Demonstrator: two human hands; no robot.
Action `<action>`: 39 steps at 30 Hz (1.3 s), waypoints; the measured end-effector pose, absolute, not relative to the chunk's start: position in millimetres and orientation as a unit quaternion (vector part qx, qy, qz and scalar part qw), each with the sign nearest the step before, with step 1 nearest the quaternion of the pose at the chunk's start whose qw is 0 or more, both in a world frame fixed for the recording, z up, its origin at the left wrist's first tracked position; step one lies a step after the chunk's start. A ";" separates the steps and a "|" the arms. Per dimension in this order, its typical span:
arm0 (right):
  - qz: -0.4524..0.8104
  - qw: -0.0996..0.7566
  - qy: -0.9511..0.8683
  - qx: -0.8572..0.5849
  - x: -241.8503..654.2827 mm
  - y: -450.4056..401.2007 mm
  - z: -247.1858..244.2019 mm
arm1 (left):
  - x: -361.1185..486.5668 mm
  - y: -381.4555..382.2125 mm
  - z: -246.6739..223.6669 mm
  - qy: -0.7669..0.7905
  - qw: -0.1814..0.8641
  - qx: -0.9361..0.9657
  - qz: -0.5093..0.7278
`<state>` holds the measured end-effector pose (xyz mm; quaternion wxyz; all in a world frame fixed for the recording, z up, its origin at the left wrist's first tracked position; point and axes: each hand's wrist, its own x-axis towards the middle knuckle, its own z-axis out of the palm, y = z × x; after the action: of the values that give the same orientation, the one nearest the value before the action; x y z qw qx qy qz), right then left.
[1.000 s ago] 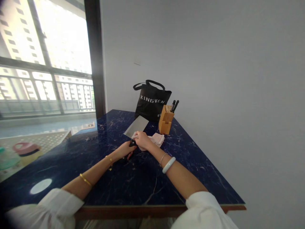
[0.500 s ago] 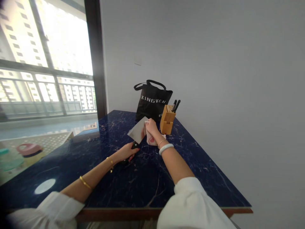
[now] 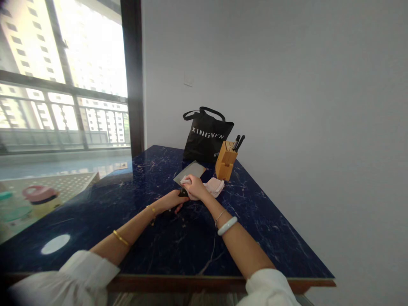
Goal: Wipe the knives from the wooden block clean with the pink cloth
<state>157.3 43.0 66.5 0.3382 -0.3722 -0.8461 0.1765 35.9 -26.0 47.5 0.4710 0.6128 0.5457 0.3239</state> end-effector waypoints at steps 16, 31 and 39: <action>0.213 0.349 -0.833 -0.373 164.1 25.7 64.2 | 8.0 -20.3 59.2 0.364 0.749 0.417 0.364; 0.136 0.369 -0.839 -0.376 137.7 -2.9 75.7 | 8.1 -21.6 58.8 0.266 0.795 0.291 0.461; 0.146 0.370 -0.871 -0.290 129.1 -23.9 77.4 | 4.3 -18.9 56.5 0.339 0.748 0.232 0.521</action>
<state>129.1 -23.9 77.4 0.3699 -0.2900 -0.8706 0.1456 4.3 -18.9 56.5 0.7483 0.2316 0.3387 0.5212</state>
